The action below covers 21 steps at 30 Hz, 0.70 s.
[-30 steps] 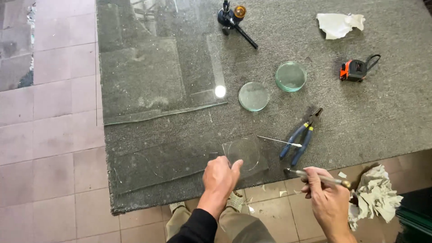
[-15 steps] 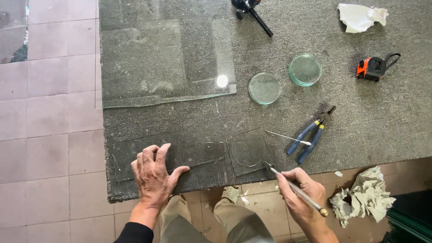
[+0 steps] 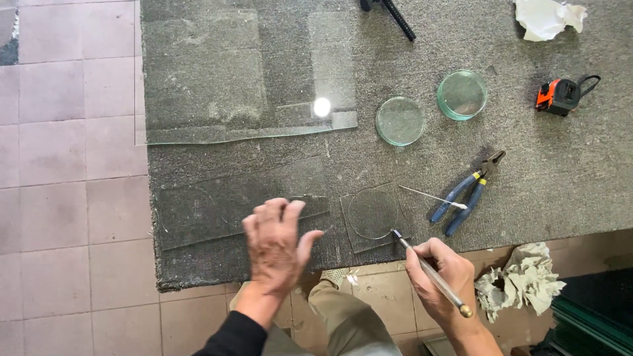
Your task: Cutting glass sheets into specific shapes using a glass cutter and pliers on a workshop table
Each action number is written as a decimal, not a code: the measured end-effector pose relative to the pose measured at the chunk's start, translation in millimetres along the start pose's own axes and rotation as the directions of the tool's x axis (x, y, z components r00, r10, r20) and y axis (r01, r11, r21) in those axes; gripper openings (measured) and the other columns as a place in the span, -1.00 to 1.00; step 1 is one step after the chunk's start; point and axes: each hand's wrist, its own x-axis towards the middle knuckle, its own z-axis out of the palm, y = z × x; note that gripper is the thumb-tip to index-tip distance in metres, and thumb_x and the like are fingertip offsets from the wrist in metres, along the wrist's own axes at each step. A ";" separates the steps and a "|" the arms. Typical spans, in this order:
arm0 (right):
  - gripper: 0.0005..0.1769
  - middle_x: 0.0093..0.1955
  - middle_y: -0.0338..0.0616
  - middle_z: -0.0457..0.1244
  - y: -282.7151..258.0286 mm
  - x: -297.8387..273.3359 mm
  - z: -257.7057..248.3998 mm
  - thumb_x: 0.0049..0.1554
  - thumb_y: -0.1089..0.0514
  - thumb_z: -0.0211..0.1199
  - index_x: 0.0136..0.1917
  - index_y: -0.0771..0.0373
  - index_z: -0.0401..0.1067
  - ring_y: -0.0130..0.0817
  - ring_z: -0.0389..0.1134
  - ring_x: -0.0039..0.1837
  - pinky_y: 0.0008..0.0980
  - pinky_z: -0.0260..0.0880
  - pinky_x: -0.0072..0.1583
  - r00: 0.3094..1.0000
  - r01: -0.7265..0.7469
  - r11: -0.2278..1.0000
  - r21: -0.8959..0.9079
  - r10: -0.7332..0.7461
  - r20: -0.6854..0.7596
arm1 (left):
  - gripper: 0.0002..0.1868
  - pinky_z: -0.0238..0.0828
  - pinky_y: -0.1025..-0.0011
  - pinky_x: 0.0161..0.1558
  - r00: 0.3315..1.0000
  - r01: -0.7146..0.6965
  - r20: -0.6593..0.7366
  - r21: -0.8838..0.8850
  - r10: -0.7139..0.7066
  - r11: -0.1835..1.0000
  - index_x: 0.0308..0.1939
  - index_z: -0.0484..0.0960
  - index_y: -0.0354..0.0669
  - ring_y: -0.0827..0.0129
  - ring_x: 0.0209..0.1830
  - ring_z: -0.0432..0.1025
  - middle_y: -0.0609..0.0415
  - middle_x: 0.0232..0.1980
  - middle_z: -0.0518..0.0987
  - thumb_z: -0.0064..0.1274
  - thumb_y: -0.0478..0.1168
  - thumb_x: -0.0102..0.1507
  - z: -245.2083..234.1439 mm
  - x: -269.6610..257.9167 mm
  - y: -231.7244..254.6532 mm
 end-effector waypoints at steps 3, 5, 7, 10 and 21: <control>-0.71 -0.47 -0.36 0.20 -6.8 3.4 -2.8 0.10 0.16 0.31 -0.41 0.18 0.35 -0.56 0.11 -0.38 -0.49 0.14 -0.26 0.997 0.070 0.997 0.034 -0.070 0.016 | -0.22 0.23 0.18 0.05 0.996 -0.030 0.078 -0.140 0.041 0.990 0.17 0.57 0.02 0.13 0.10 0.38 -0.04 0.13 0.50 0.48 0.20 -0.03 24.3 13.0 50.5; -0.69 -0.46 -0.34 0.19 -4.3 4.0 -1.4 0.11 0.13 0.29 -0.41 0.18 0.31 -0.51 0.10 -0.38 -0.46 0.13 -0.25 0.997 0.072 0.997 0.004 -0.072 0.032 | -0.15 0.23 0.18 0.05 0.992 -0.001 0.126 -0.141 0.019 0.990 0.20 0.54 0.02 0.13 0.08 0.36 -0.02 0.12 0.47 0.50 0.21 -0.07 35.8 26.3 70.7; -0.67 -0.45 -0.31 0.17 -3.1 2.7 -1.3 0.12 0.10 0.28 -0.40 0.18 0.27 -0.46 0.09 -0.37 -0.42 0.13 -0.25 0.996 0.080 0.997 -0.023 -0.079 0.043 | -0.09 0.23 0.17 0.04 0.986 0.025 0.168 -0.137 -0.002 0.990 0.22 0.51 0.02 0.14 0.06 0.34 -0.01 0.12 0.45 0.53 0.22 -0.11 46.7 36.2 85.1; -0.63 -0.47 -0.28 0.10 0.3 -4.6 -0.9 0.11 0.13 0.26 -0.42 0.16 0.17 -0.41 0.07 -0.39 -0.37 0.11 -0.26 0.992 0.123 0.992 -0.030 -0.122 0.028 | -0.10 0.19 0.13 0.04 0.975 0.016 0.224 -0.030 -0.009 0.999 0.13 0.48 0.09 0.11 0.04 0.30 0.03 0.05 0.43 0.56 0.19 -0.20 54.7 44.7 93.5; -0.88 -0.51 0.19 0.20 62.3 37.9 -82.7 0.19 0.46 0.03 -0.05 0.49 0.39 -0.03 0.21 -0.45 -0.04 0.33 -0.27 0.842 -0.427 0.778 0.461 0.528 -0.112 | -0.57 0.28 0.05 -0.34 0.914 -0.325 0.123 -0.347 0.386 0.880 -0.21 0.51 -0.09 -0.05 -0.23 0.37 -0.10 -0.13 0.39 0.43 -0.25 -0.04 108.6 86.3 165.0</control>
